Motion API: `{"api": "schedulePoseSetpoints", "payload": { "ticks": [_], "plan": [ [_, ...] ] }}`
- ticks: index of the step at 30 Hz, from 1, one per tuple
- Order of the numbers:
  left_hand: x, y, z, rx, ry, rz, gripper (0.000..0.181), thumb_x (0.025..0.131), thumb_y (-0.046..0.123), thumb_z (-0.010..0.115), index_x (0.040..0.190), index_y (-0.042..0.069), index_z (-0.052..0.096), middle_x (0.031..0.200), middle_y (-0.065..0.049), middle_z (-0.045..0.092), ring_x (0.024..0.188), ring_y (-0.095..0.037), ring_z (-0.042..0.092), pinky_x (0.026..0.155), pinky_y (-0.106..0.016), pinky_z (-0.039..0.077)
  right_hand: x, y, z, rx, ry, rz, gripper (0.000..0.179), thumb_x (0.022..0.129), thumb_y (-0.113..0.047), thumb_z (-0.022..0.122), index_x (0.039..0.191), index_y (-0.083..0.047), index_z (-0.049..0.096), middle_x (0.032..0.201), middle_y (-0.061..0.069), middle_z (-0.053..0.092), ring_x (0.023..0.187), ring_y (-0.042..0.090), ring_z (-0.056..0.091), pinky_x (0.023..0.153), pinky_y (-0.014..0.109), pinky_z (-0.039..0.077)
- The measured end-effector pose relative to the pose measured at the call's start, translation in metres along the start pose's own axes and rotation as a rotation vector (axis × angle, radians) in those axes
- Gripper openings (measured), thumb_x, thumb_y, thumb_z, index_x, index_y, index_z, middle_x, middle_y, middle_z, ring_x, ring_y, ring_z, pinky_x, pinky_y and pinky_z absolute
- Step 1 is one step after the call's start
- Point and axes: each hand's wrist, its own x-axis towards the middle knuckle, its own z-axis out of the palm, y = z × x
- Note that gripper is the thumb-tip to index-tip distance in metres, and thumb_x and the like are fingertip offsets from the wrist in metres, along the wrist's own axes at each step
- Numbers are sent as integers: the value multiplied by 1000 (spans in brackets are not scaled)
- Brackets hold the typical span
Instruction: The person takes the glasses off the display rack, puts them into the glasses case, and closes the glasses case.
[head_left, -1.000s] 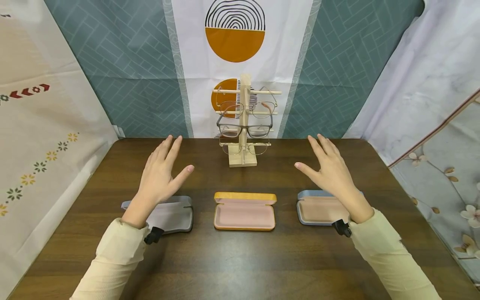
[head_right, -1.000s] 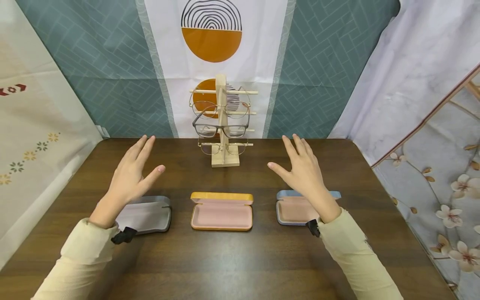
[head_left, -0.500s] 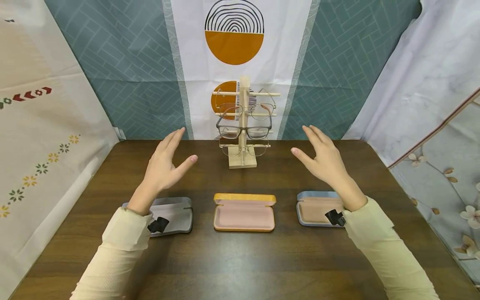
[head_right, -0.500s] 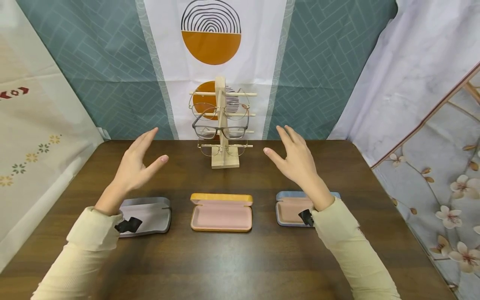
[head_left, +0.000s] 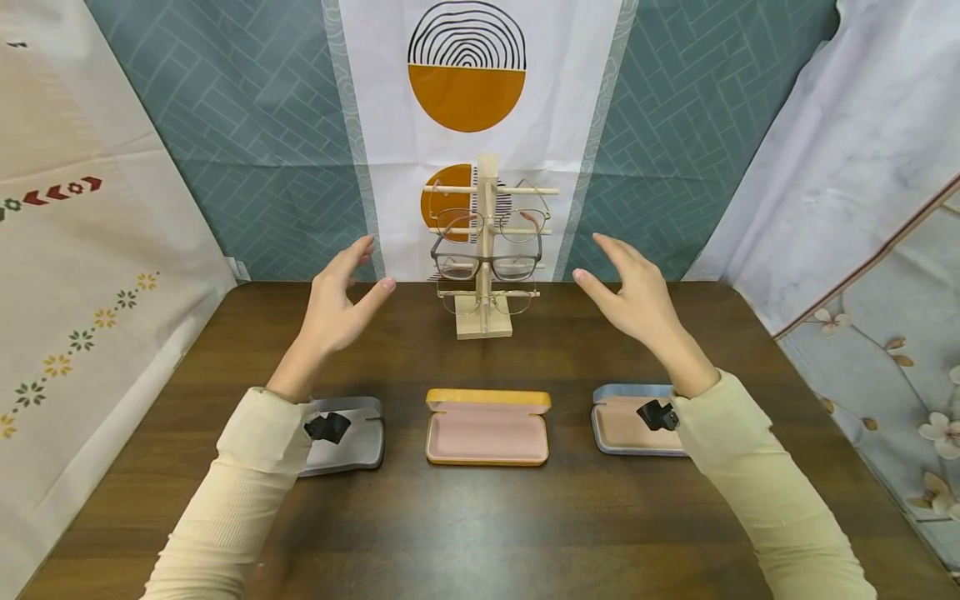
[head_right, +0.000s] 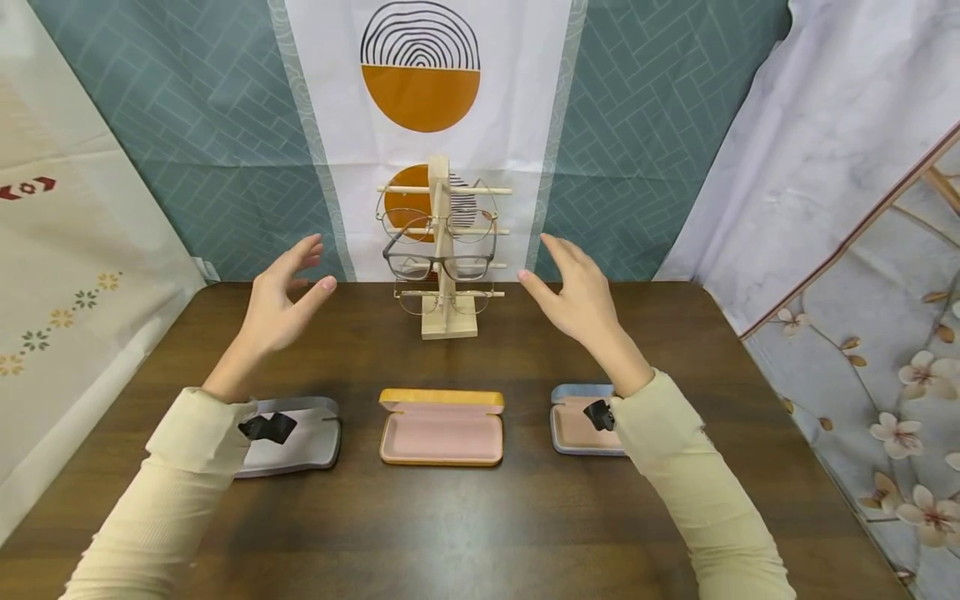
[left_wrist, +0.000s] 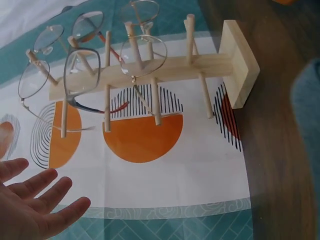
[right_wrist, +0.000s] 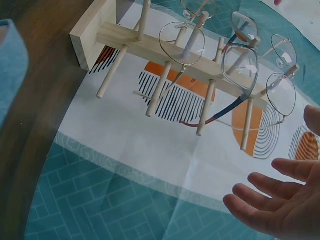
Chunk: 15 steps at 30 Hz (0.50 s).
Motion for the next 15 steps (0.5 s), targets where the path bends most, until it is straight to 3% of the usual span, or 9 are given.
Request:
{"api": "schedulePoseSetpoints", "payload": {
  "ticks": [7, 15],
  "plan": [
    [11, 7, 1, -77, 6, -39, 59, 86, 29, 59, 138, 8, 38, 129, -16, 49, 116, -30, 47, 88, -50, 42, 11, -2, 2, 72, 47, -11, 54, 92, -32, 52, 134, 1, 42, 130, 21, 46, 108, 36, 50, 79, 48, 46],
    [20, 11, 1, -104, 11, -39, 65, 82, 28, 66, 138, 10, 38, 126, -15, 52, 109, -28, 52, 85, -45, 46, 23, -7, 1, 188, 53, 47, 49, 93, -29, 51, 132, -1, 45, 124, 19, 53, 113, 34, 50, 82, 47, 46]
  ]
}}
